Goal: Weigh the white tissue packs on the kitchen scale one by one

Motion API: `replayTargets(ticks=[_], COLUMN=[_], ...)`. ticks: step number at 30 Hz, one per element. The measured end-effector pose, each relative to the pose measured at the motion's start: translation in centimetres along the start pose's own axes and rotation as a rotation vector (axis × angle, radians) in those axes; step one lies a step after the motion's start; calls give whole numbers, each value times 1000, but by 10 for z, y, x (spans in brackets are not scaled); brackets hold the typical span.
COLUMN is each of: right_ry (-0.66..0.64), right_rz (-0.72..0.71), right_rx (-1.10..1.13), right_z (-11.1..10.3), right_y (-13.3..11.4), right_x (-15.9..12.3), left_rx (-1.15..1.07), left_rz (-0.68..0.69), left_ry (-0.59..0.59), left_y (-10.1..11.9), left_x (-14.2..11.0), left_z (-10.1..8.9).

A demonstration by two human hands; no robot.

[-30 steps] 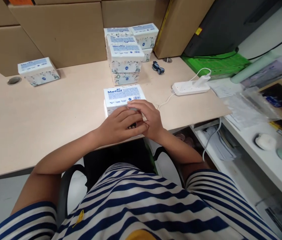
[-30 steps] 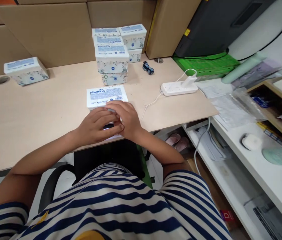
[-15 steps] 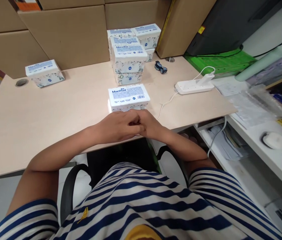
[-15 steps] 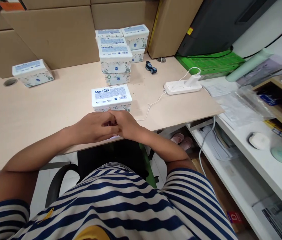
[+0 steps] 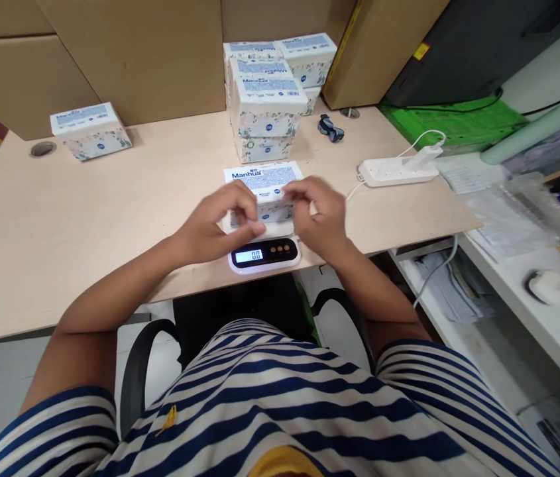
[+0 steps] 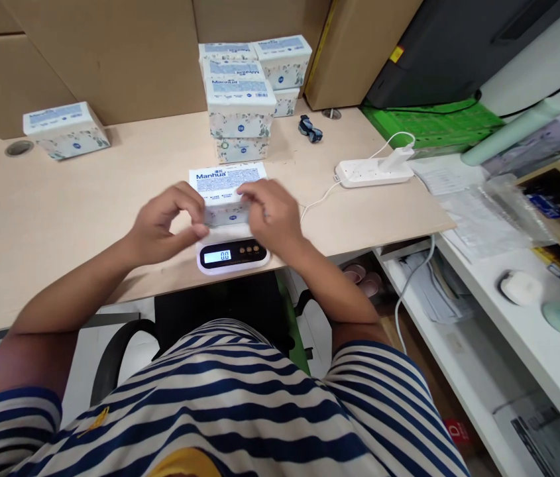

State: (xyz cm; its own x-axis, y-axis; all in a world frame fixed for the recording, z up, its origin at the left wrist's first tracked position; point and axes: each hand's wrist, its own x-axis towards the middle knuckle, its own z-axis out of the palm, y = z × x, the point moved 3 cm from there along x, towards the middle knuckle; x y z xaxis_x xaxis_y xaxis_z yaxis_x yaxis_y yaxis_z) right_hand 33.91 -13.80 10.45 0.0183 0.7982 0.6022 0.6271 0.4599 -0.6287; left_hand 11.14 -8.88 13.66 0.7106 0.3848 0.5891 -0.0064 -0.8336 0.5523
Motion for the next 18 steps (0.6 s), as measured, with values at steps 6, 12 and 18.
replayTargets(ticks=[6, 12, 18], right_ry=[36, 15, -141], right_rz=[266, 340, 186], right_rx=[170, 366, 386], right_z=[-9, -2, 33], right_y=[137, 197, 170], right_x=[60, 101, 60], left_rx=[-78, -402, -347], left_rz=[-388, -700, -571], left_ry=[335, 535, 265], left_y=[-110, -179, -142], left_x=[-51, -86, -85], left_z=[5, -3, 28])
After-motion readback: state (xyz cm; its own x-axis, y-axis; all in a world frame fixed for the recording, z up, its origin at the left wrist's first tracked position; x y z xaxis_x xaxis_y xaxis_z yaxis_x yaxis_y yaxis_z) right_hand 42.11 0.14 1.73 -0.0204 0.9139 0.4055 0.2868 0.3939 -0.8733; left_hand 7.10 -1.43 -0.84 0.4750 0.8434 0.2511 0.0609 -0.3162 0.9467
